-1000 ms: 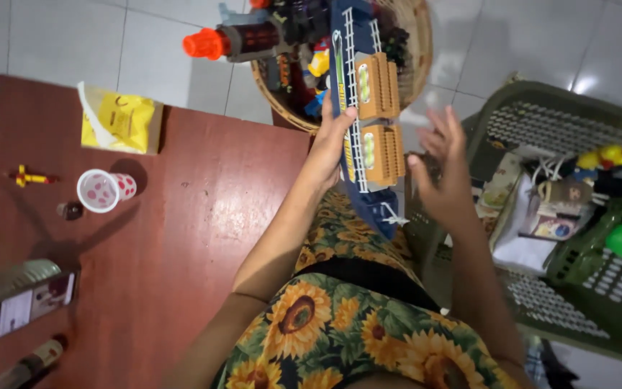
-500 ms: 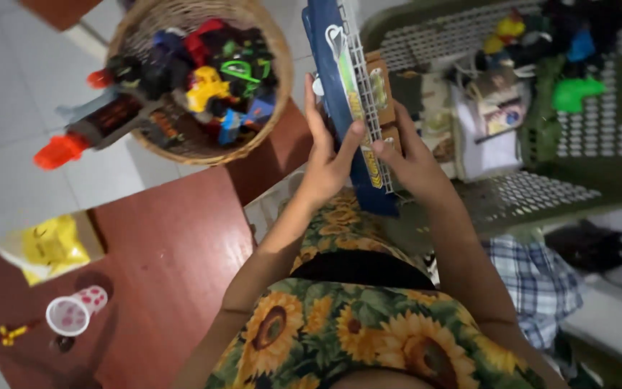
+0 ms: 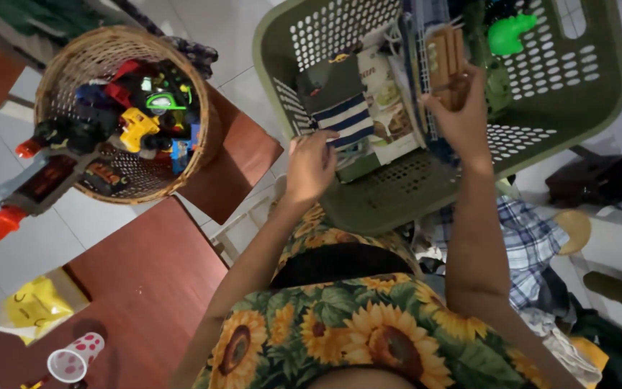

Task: The person folds a striped baby shirt on a wooden table, then places it in a green plastic basket. They then transfer various small toys from a wicker basket into the green basket, handling each toy individually.

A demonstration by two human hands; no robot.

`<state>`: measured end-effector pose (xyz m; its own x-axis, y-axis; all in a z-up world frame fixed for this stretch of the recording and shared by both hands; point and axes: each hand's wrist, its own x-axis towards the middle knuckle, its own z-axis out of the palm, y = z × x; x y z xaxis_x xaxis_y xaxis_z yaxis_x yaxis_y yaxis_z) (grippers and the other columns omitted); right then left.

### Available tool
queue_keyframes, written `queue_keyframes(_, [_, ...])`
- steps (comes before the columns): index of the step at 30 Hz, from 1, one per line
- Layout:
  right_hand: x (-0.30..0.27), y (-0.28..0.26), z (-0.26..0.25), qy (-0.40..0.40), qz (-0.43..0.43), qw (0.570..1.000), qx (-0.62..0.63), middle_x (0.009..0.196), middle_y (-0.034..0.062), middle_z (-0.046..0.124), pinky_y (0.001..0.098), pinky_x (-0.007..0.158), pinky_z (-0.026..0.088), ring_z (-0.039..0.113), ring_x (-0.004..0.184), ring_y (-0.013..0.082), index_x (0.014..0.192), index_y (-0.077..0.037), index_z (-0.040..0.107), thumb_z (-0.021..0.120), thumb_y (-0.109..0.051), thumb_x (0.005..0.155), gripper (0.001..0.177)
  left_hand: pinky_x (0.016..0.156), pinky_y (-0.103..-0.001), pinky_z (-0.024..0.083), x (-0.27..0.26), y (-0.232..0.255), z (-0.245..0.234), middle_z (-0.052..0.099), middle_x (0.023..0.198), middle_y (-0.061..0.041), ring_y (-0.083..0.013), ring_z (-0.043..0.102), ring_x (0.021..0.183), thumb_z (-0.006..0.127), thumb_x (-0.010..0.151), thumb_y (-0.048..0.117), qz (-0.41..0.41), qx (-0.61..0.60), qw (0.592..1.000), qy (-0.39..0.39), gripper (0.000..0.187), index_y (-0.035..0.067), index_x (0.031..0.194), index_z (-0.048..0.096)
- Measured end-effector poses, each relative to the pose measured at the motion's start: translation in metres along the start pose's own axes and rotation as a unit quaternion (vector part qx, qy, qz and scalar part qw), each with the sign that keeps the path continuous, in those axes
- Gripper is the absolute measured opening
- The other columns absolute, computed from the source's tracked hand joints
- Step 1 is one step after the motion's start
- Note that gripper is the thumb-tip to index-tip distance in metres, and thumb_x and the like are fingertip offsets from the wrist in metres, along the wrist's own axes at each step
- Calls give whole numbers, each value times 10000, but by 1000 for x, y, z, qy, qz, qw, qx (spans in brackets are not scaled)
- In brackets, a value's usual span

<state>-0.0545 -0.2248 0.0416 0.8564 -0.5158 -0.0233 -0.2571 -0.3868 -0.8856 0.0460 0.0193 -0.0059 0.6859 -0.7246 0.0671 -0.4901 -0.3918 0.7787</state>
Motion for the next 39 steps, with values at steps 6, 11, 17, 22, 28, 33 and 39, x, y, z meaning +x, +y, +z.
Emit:
queue_keyframes(6, [15,104,-21,135,97,973,-162,1173,212,543,537,872,381,524,1100,377,1254,-100,360,745,-299,833,605,725,-333,286,0,-4,26,484,514,-3,-210,470,507,462,816,71,-37,134,989,40,221,183,860,647])
queue_keyframes(11, [30,120,-38,111,163,966,-165,1124,206,440,564,783,370,344,1103,393,1226,-136,355,644,-264,805,526,756,-370,316,-3,-14,38,634,634,-1,-199,594,627,583,749,104,-24,229,970,72,172,226,831,672])
queue_keyframes(17, [51,159,-36,72,213,939,-259,1116,194,486,609,791,334,404,1084,471,1101,-141,321,717,-246,787,516,785,-379,373,-4,-12,37,645,657,-47,-237,604,636,590,748,119,-35,280,958,57,110,161,819,663])
queue_keyframes(22, [54,173,-37,70,218,947,-227,1168,245,494,618,847,399,493,1076,467,1172,-106,295,757,-242,774,625,787,-343,374,-6,-22,41,619,588,-29,-204,606,605,633,725,146,-7,302,949,92,75,200,777,638])
queue_keyframes(28, [67,211,-37,34,209,934,-288,1292,235,459,603,827,387,417,1140,473,1368,-25,191,712,-264,855,769,760,-360,363,-5,-9,34,675,694,-57,-216,617,651,571,791,104,-35,300,952,38,94,137,813,657])
queue_keyframes(33, [64,210,-32,55,168,932,-316,1199,259,402,633,735,392,413,1083,484,1296,-27,291,744,-254,844,679,695,-344,350,-6,-8,33,659,662,-15,-175,576,585,567,741,59,-10,306,950,67,159,160,794,678])
queue_keyframes(39, [66,211,-28,48,170,915,-364,1211,264,434,648,789,395,387,1125,479,1249,5,367,782,-296,807,677,732,-350,363,-6,-8,33,659,645,0,-166,581,579,541,794,86,-33,309,949,50,188,206,815,683])
